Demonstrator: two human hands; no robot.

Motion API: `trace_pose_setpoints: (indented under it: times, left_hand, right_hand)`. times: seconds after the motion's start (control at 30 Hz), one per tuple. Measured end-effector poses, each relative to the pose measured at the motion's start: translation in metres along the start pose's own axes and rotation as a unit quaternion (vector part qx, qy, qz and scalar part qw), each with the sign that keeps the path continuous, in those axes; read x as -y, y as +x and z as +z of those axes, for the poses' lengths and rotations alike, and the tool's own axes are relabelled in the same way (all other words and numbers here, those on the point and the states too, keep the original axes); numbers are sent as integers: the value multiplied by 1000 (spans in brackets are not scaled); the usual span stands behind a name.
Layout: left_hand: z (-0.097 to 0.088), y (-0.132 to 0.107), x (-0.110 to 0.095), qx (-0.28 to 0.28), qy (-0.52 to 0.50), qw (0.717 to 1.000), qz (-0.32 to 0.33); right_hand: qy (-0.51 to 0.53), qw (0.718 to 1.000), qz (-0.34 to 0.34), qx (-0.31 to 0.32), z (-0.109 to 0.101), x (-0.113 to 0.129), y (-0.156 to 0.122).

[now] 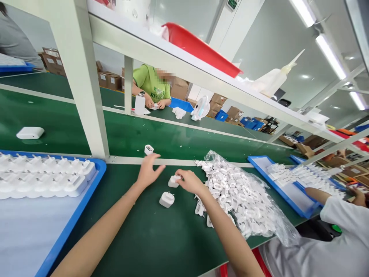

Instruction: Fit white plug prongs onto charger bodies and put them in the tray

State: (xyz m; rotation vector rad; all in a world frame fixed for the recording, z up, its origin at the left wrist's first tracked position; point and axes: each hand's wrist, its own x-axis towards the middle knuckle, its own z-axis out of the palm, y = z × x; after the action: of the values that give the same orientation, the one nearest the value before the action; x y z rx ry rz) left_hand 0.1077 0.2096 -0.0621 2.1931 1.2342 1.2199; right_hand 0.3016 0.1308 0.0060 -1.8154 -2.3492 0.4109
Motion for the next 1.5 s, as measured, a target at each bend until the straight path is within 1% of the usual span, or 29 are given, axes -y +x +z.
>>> trace_pose_setpoints:
  times: [0.03,0.07,0.1,0.13,0.17,0.23,0.27,0.3,0.37,0.43,0.5,0.57,0.6,0.67,0.77,0.93,0.97,1.0,1.03,1.1,1.13,1.17,1.2,1.23,1.37,1.43,1.5]
  left_hand:
    - [-3,8,9,-50,22,998,-38]
    - [-6,17,18,-75,43,993,-75]
    - [-6,27,26,-73,62,990,-105]
    - [-6,37,35,-48,77,988,-125]
    - [-4,47,42,-9,87,987,-138]
    - [0,62,51,70,100,982,-146]
    - [3,68,53,97,103,979,-146]
    - [6,71,54,112,103,977,-148]
    - [10,71,47,113,84,980,-143]
    - [15,61,33,110,40,986,-118]
    - [21,46,15,139,-4,988,-72]
    - [27,29,-3,192,-36,980,-24]
    - [30,21,-10,217,-45,975,-4]
    - [34,10,-18,244,-51,968,16]
    - [35,1,-20,250,-35,968,7]
    - [32,-5,-20,235,8,972,12]
    - [33,-7,-21,229,15,973,12]
    - [33,-7,-22,224,22,974,12]
    - [34,-8,-23,221,29,975,14]
    - [35,-9,-24,223,45,973,23]
    - [35,-9,-25,225,54,972,27]
    - [36,-10,-26,227,63,971,28]
    - [36,-10,-27,227,72,971,25]
    - [36,-10,-28,224,80,971,17]
    - [30,-11,-30,227,91,970,0]
    - [26,-10,-29,246,75,966,13]
    - [21,-8,-26,277,41,959,33]
  right_hand:
    - [36,999,-10,9,3,-5,-3]
    - [75,997,-20,17,5,-11,-7]
    - [112,993,-23,18,5,-19,-9]
    - [135,991,-11,7,4,-29,-12]
    - [139,990,16,-15,0,-40,-14]
    - [113,987,91,-74,-13,-66,-15]
    - [92,983,127,-101,-20,-79,-15]
    - [70,978,156,-120,-27,-91,-14]
    - [33,971,192,-138,-36,-111,-7]
    - [-1,966,213,-144,-35,-120,5]
    - [-27,964,226,-141,-25,-121,20]
    - [-41,961,238,-136,-11,-117,36]
    - [-44,960,243,-134,-5,-115,43]
    - [-39,959,246,-136,4,-110,53]
    - [-2,963,228,-143,6,-104,55]
    - [126,968,167,-138,-3,-89,35]
    - [185,961,149,-140,-3,-84,31]
    - [270,943,132,-143,-2,-79,28]
    - [373,908,119,-148,-1,-73,26]
    - [562,804,114,-158,6,-64,24]
    - [618,759,123,-162,9,-60,25]
    - [641,736,139,-166,13,-57,26]
    - [647,726,155,-172,17,-54,27]
    - [648,722,166,-177,20,-52,28]
    - [664,702,181,-182,27,-47,30]
    - [673,695,182,-178,26,-45,27]
    - [677,692,185,-168,25,-43,25]
